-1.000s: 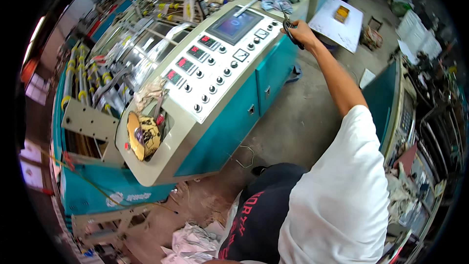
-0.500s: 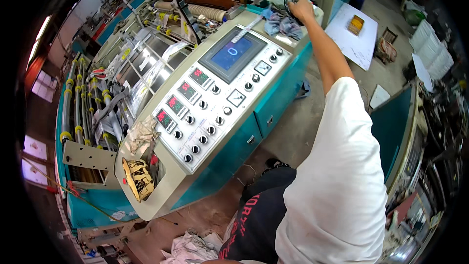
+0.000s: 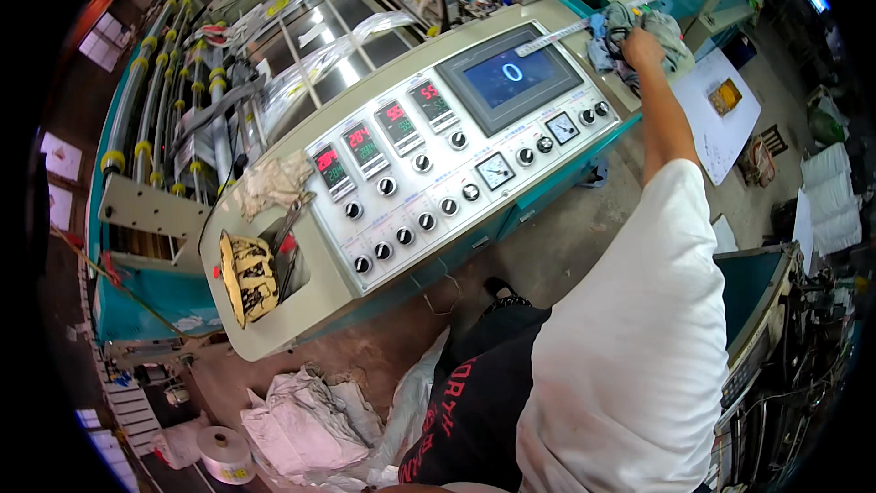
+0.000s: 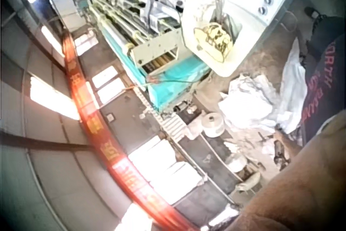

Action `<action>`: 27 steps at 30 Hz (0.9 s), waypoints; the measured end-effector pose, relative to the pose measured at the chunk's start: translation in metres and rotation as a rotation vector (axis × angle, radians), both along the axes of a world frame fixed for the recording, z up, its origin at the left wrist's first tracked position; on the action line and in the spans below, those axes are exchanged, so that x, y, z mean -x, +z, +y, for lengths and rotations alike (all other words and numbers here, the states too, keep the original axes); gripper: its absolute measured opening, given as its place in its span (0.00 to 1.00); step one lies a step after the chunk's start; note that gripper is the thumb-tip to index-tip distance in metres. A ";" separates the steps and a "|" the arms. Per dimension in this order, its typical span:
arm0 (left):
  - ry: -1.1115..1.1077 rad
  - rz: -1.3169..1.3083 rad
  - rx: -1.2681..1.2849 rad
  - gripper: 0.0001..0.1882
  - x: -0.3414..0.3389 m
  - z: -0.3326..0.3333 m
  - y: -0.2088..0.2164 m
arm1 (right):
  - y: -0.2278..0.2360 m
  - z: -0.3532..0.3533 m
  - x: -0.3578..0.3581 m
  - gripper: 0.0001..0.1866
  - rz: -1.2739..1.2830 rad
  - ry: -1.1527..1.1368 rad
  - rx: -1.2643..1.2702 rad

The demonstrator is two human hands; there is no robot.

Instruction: The person cuts a white plastic bag with shears, walks to a different machine to interact with a touchscreen and adjust internal components, and eventually removes a printed bag with a yellow smiley face.

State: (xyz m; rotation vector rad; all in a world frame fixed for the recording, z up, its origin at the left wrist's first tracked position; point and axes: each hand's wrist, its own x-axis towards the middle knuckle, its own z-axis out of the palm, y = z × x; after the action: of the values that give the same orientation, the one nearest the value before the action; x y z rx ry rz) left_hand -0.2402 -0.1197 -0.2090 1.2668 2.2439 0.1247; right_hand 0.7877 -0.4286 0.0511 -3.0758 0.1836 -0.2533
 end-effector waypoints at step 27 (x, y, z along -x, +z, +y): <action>1.044 -0.147 -1.333 0.17 0.257 0.154 0.389 | -0.002 0.615 0.749 0.14 1.543 1.837 -0.456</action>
State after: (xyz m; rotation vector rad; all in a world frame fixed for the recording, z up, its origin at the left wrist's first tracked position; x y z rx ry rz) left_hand -0.4968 0.0342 0.1801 0.2819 2.3689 2.2304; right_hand 0.0386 0.1869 0.0496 -1.1900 -1.8207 1.6450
